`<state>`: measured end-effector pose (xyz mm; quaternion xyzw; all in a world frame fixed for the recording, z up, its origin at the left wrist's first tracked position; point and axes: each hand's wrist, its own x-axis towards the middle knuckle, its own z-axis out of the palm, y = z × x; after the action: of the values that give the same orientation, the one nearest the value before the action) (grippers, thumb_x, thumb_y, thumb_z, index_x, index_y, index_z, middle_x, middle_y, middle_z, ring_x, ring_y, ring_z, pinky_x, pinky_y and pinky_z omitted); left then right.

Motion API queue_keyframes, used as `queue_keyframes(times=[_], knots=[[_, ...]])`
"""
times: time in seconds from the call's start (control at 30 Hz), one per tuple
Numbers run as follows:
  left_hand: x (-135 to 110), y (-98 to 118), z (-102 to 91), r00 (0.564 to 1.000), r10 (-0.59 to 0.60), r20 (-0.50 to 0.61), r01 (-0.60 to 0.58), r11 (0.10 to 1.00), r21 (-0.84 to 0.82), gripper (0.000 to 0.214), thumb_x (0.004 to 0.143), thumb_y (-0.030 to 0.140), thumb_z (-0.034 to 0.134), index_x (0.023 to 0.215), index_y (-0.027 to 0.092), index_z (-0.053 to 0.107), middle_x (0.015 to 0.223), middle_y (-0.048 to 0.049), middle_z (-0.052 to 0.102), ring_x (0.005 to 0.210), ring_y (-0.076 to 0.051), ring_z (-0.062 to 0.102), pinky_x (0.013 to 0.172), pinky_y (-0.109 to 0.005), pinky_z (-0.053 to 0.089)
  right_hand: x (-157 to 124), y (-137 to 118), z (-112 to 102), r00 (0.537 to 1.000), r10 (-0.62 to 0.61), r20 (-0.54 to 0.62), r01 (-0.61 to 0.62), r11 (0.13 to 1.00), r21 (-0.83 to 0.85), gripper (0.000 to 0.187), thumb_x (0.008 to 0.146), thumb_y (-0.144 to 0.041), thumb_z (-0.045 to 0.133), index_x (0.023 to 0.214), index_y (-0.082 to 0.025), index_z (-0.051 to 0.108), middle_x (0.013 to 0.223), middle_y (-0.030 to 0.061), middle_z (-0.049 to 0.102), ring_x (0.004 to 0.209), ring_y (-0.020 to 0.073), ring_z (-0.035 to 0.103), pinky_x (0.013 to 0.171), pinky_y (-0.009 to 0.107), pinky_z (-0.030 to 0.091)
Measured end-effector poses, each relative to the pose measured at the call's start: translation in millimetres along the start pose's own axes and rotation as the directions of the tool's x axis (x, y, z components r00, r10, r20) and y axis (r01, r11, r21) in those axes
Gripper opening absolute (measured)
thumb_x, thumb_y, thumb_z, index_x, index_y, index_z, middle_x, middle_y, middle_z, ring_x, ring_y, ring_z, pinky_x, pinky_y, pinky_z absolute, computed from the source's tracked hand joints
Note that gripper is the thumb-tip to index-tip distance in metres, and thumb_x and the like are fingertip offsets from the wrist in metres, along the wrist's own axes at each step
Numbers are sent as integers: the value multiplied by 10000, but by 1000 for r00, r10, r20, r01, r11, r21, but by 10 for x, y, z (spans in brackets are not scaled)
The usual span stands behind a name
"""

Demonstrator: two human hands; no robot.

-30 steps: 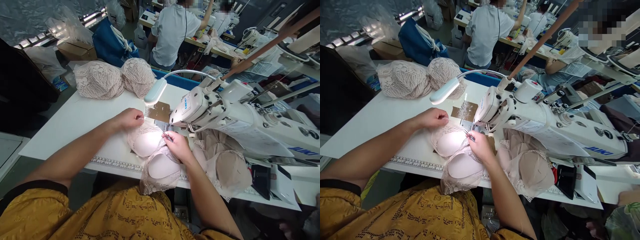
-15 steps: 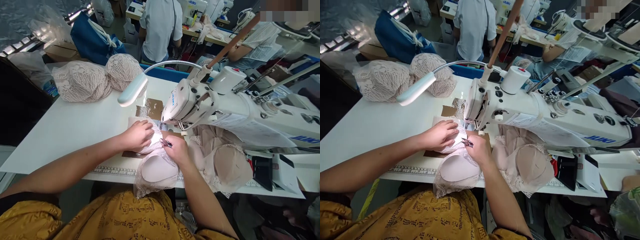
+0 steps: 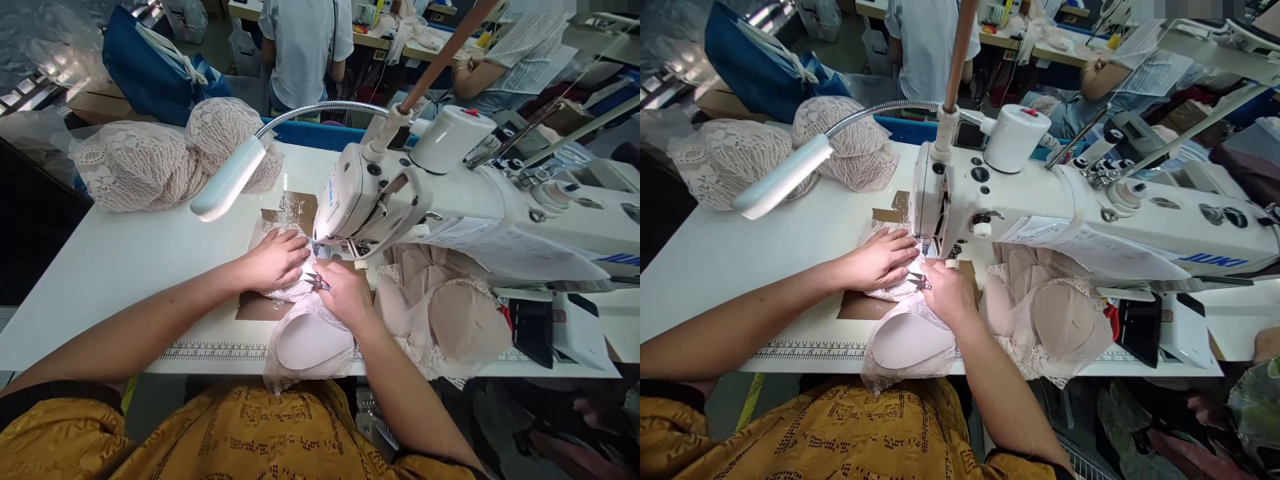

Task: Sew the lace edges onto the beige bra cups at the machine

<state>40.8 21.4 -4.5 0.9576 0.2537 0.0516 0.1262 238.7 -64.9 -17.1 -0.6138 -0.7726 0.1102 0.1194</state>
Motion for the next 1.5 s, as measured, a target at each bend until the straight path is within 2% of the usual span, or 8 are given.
queue_keyframes(times=[0.2, 0.43, 0.57, 0.67, 0.8, 1.1, 1.5], knots=[[76, -88, -15, 998, 34, 51, -35, 999, 27, 506, 913, 321, 430, 1358, 90, 504, 1403, -202, 500, 1353, -409, 343, 1077, -639, 269, 16, -2, -1, 999, 31, 13, -32, 993, 110, 406, 800, -198, 625, 1201, -252, 661, 956, 54, 704, 834, 218, 631, 735, 285, 460], [137, -165, 16, 995, 84, 50, -88, 994, 68, 528, 904, 300, 435, 1376, 71, 486, 1391, -189, 523, 1329, -394, 382, 1112, -631, 219, 33, -27, -36, 993, 81, 85, -86, 994, 61, 442, 833, -250, 627, 1274, -220, 617, 1053, 46, 703, 907, 213, 651, 747, 279, 466], [107, -150, -4, 996, 89, 29, -91, 992, 87, 509, 899, 292, 462, 1358, 76, 506, 1385, -187, 530, 1330, -402, 384, 1083, -622, 279, 26, -29, -38, 990, 92, 103, -94, 995, 16, 440, 850, -271, 616, 1288, -229, 608, 1041, 45, 704, 918, 210, 653, 762, 273, 468], [62, -84, -5, 993, 108, -47, -104, 991, 86, 437, 925, 267, 456, 1309, 81, 553, 1359, -178, 556, 1293, -361, 440, 1049, -540, 364, 22, -31, -31, 990, 98, 106, -98, 995, -5, 438, 854, -271, 610, 1289, -228, 607, 1032, 50, 703, 907, 208, 657, 771, 274, 470], [14, -4, 60, 984, 139, -113, -133, 989, 58, 391, 960, 293, 439, 1254, 90, 598, 1327, -159, 589, 1212, -301, 521, 1010, -453, 422, 23, -39, -27, 991, 97, 95, -97, 995, -2, 420, 843, -272, 623, 1261, -229, 628, 1055, 52, 703, 914, 210, 658, 783, 275, 475], [39, -82, 128, 979, 149, -137, -139, 987, 79, 401, 944, 307, 466, 1256, 96, 603, 1322, -146, 598, 1184, -312, 540, 971, -463, 439, 25, -50, -13, 994, 100, 47, -99, 995, -17, 444, 830, -214, 598, 1273, -223, 629, 1120, 50, 704, 894, 210, 661, 740, 281, 480], [35, -130, 142, 973, 142, -183, -133, 989, 59, 397, 943, 303, 459, 1249, 105, 615, 1290, -132, 623, 1192, -313, 539, 982, -471, 444, -49, 5, 25, 998, -17, -54, 14, 999, -53, 423, 825, -137, 536, 1206, -249, 680, 966, 28, 719, 790, 173, 631, 690, 255, 454]])
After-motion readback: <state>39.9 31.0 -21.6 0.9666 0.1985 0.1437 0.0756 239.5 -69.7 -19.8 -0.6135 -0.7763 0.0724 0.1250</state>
